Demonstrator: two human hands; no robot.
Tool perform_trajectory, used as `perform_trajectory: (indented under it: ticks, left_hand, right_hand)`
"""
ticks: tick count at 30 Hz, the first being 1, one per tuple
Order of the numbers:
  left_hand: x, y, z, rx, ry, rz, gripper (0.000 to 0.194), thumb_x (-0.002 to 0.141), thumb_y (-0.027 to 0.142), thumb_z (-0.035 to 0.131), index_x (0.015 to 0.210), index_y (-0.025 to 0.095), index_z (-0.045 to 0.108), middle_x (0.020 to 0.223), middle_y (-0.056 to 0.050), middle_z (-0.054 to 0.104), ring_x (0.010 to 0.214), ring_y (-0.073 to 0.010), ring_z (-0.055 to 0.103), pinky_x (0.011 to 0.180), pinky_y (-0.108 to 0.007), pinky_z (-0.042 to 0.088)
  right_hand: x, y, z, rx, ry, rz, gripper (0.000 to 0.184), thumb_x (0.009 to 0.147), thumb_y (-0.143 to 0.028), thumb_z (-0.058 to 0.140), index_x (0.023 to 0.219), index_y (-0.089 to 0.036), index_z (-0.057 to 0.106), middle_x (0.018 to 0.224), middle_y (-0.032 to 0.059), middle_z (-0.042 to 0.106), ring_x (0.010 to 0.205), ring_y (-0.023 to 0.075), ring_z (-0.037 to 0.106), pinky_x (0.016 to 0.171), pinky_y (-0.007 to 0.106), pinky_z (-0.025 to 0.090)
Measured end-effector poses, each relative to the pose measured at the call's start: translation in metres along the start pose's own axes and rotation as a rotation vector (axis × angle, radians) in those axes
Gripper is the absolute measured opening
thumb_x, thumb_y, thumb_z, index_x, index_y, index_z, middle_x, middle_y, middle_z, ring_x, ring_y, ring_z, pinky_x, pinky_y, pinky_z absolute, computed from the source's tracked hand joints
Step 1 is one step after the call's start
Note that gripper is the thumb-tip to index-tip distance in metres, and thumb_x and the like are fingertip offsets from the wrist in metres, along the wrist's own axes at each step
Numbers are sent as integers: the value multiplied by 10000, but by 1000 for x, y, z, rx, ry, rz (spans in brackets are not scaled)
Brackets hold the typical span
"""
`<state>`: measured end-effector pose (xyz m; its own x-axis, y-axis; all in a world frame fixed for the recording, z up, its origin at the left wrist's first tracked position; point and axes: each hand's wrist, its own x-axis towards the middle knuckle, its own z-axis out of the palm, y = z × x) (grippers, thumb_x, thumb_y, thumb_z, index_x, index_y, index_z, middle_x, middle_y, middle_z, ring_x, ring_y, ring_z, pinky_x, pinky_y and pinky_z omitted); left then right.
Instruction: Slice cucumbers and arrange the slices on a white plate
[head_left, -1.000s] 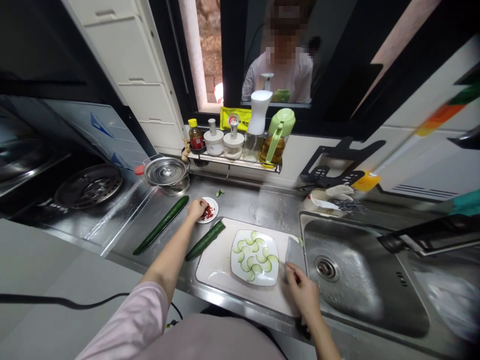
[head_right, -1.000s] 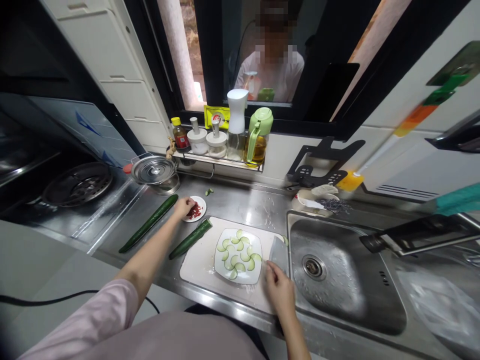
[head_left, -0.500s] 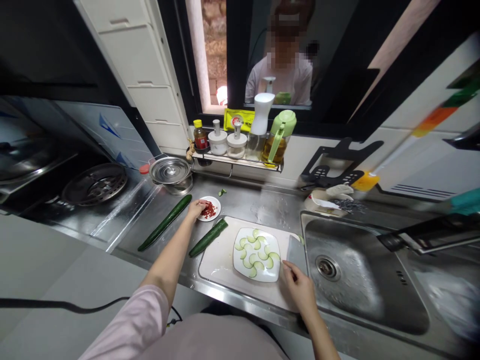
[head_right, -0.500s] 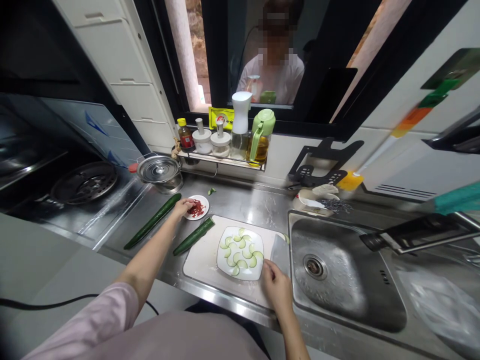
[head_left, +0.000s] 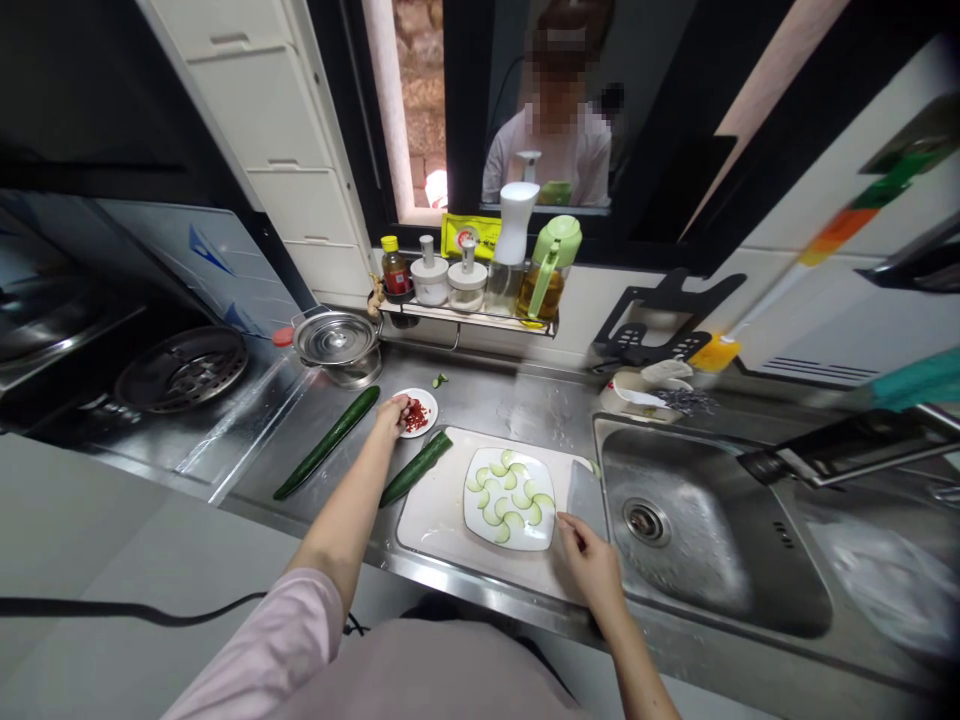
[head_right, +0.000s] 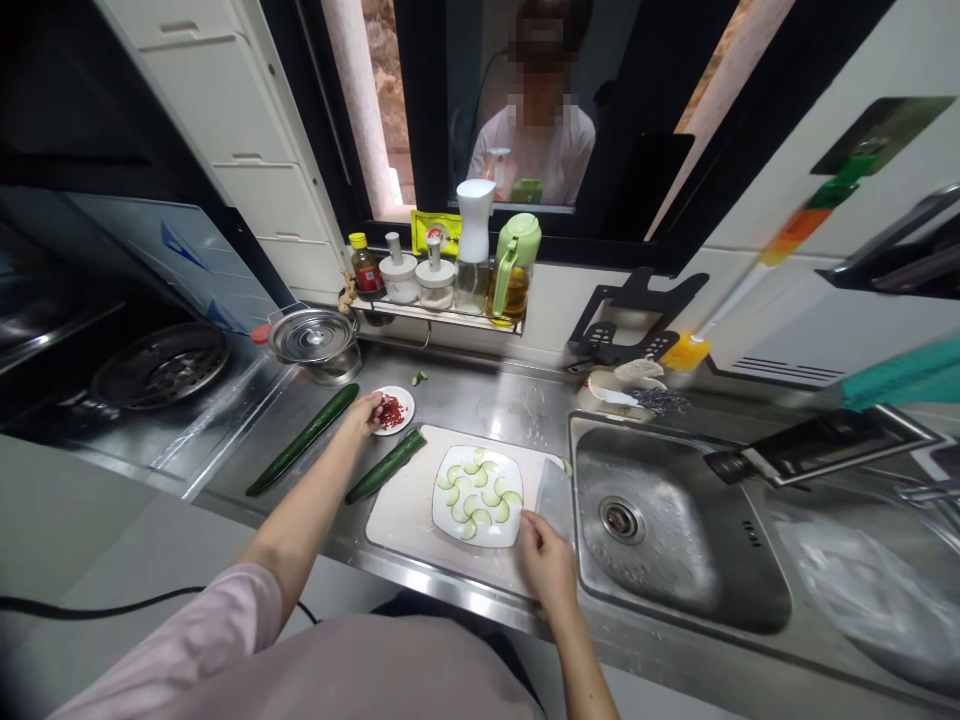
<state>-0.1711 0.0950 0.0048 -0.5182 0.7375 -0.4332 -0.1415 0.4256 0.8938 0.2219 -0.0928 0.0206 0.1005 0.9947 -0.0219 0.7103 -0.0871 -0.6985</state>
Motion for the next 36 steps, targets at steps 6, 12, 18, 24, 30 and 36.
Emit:
perform_trajectory:
  ticks: [6, 12, 18, 24, 30, 36]
  left_hand:
    - [-7, 1, 7, -29, 36, -40, 170, 736, 118, 654, 902, 145, 630, 694, -31, 667, 525, -91, 593, 482, -178, 419]
    - [-20, 6, 4, -70, 81, -5, 153, 704, 145, 702, 839, 161, 630, 667, -2, 642, 553, -89, 600, 553, -184, 462]
    - [-48, 21, 10, -204, -15, -28, 169, 756, 122, 651, 913, 164, 606, 716, -12, 652, 590, -68, 620, 536, -144, 451]
    - [-122, 12, 46, -501, -274, 14, 242, 736, 144, 676, 962, 177, 594, 829, -27, 672, 681, -73, 635, 604, -161, 473]
    - [-190, -4, 68, -480, -348, 182, 314, 668, 278, 750, 911, 165, 586, 784, -11, 652, 690, -86, 625, 642, -191, 470]
    - [-213, -9, 69, -430, -350, 263, 316, 658, 312, 755, 890, 162, 602, 797, -15, 643, 751, -112, 629, 723, -239, 487]
  right_hand:
    - [5, -17, 1, 23, -3, -41, 579, 837, -558, 395, 1015, -125, 736, 709, 100, 712, 571, 184, 597, 590, 271, 458]
    - [1, -16, 2, 23, -29, -52, 556, 845, -547, 403, 1003, -130, 735, 710, 103, 713, 587, 197, 615, 593, 287, 461]
    - [8, -38, 7, 105, -32, -99, 495, 854, -515, 417, 974, -149, 727, 796, 101, 728, 643, 200, 626, 629, 285, 465]
    - [32, -112, 5, 178, -28, -233, 343, 859, -417, 477, 942, -180, 711, 742, 38, 685, 645, 155, 589, 634, 245, 427]
    - [45, -151, 1, 123, -11, -287, 229, 853, -355, 525, 934, -201, 674, 726, 1, 630, 661, 133, 559, 631, 229, 388]
    - [42, -150, 0, -9, -26, -341, 173, 877, -293, 505, 925, -210, 648, 812, 12, 630, 731, 142, 563, 691, 242, 386]
